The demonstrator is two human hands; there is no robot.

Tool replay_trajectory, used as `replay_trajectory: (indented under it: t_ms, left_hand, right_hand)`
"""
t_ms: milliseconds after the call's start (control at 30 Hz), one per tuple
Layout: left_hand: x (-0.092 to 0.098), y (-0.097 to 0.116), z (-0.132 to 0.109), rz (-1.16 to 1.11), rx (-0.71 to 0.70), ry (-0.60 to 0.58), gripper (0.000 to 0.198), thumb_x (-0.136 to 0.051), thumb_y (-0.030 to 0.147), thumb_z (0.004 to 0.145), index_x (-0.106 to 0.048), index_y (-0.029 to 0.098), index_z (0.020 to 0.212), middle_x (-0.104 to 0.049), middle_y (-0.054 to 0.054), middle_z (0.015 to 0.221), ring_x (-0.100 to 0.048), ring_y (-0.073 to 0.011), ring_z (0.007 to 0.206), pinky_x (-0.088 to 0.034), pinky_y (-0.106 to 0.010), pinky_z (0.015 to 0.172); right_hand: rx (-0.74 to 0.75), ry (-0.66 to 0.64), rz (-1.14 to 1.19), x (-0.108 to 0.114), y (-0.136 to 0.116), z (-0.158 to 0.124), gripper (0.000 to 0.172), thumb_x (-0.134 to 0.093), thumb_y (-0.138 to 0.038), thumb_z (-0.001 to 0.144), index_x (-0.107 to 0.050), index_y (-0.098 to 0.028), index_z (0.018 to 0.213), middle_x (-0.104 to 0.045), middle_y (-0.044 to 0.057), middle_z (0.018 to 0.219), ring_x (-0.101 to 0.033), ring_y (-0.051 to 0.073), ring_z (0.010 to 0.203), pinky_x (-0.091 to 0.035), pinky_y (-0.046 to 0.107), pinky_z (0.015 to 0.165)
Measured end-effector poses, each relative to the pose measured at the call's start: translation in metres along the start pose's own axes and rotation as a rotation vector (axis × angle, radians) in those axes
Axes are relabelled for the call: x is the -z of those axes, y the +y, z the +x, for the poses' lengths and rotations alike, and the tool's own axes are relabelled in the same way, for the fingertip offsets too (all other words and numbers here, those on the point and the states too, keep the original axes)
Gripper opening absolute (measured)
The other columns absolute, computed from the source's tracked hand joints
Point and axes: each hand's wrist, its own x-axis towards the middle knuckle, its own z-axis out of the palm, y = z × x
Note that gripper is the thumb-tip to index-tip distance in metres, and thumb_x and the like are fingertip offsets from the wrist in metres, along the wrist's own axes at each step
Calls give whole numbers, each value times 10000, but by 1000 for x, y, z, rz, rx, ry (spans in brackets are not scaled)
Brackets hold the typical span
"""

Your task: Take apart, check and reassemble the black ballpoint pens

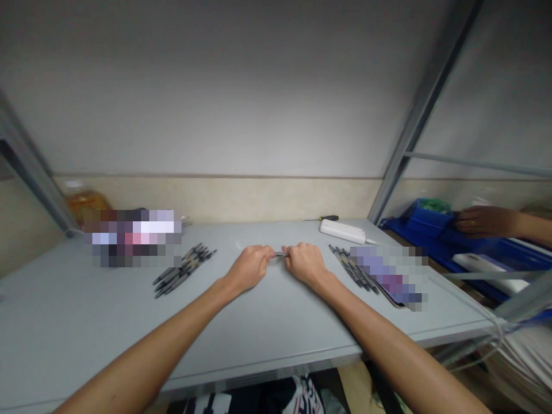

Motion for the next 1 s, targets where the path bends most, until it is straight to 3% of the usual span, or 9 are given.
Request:
replay_trajectory:
  t_ms: [233,433,633,833,1000]
  left_hand:
    - [-5,-2,0,-325,277,-69,432,-313,375,890,-584,142,647,-473,28,471,-430,-104,460,-335,-226,504]
    - [-6,-5,-1,-559,215,77,273,-510,377,801,-561,144,934,-581,11,698,-509,-101,609,-395,-216,588]
    - [-4,-15,4,-737,318,162,231,-584,353,738,-563,130,794,-588,-6,630,-537,-112,576,-422,-245,601]
    - [-5,-28,6,-873,404,181,290,-645,403,679,-582,125,730,-603,-16,589,-538,-111,508,-418,-248,547]
    - [-4,-23,5,-973,464,161,322,-689,414,636,-582,115,689,-611,-23,590,-536,-104,490,-406,-242,519]
  right_hand:
    - [48,35,-7,-1,1,1,459,-241,-332,926,-669,-167,941,-680,157,845,-650,253,813,-428,313,656]
    - [38,5,18,-1,3,0,338,-335,-330,900,-619,-174,996,-668,128,898,-623,227,849,-397,286,680]
    - [196,125,143,-1,6,1,351,-319,-395,921,-583,-166,960,-621,87,908,-566,179,845,-368,260,701]
    - [386,246,218,-7,10,5,289,-352,-289,926,-605,-150,905,-595,82,877,-516,172,838,-368,264,739]
    - [385,322,288,-9,16,7,199,-481,-295,874,-627,-173,931,-601,74,881,-519,176,848,-371,258,720]
